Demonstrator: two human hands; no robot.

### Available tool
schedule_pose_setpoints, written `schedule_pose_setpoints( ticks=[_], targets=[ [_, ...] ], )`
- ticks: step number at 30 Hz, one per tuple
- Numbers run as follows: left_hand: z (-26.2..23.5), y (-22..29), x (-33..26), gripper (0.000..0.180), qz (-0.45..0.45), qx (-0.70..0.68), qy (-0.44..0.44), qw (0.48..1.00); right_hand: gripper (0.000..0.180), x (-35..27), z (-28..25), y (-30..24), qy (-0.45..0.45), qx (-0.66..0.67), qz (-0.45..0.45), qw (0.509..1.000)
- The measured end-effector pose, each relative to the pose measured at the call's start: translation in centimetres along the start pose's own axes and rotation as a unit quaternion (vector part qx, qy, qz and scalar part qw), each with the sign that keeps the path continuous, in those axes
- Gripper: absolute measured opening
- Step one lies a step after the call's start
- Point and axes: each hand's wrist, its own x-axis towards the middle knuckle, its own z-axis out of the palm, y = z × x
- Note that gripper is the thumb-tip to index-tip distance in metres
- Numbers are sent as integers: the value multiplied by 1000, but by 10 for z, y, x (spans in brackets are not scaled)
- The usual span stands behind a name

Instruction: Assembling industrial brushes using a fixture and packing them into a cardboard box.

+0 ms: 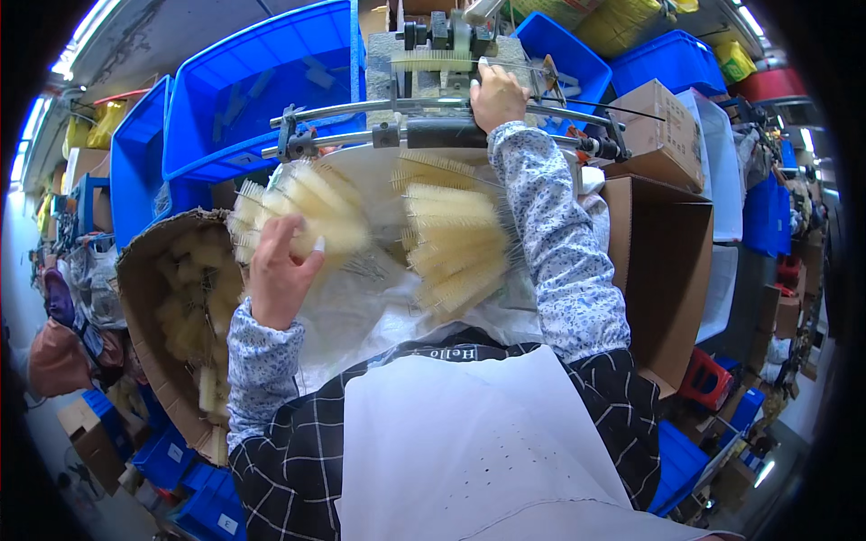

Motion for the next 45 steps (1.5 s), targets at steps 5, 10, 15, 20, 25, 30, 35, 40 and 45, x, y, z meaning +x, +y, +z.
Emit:
schedule_pose_setpoints(
  ticks=[5,10,15,20,25,30,35,40,45],
  targets=[
    [6,-5,9,29,236,-13,-52,970,34,-4,-7,53,75,18,-19,997],
    [-6,-14,17,28,165,-188,-75,965,32,3,-19,125,56,0,-2,998],
    [-49,-18,36,31,187,-273,-33,943,30,30,-30,178,-4,58,-9,998],
    [-91,-11,40,27,153,-351,23,923,26,40,-50,181,-18,-153,-61,986],
    [-84,-12,35,29,229,-411,67,880,26,12,-100,209,-62,70,-117,989],
    [-6,56,42,31,220,-459,-123,852,38,-39,-145,106,-348,284,-70,891],
    [52,84,44,34,197,-462,-100,859,41,-89,-146,-21,-383,439,-195,789],
    [22,64,44,43,120,-149,-36,981,27,-59,-77,24,-90,301,-147,938],
    [22,30,35,38,184,145,-32,972,32,-14,-40,80,46,-61,-75,994]
  ],
)
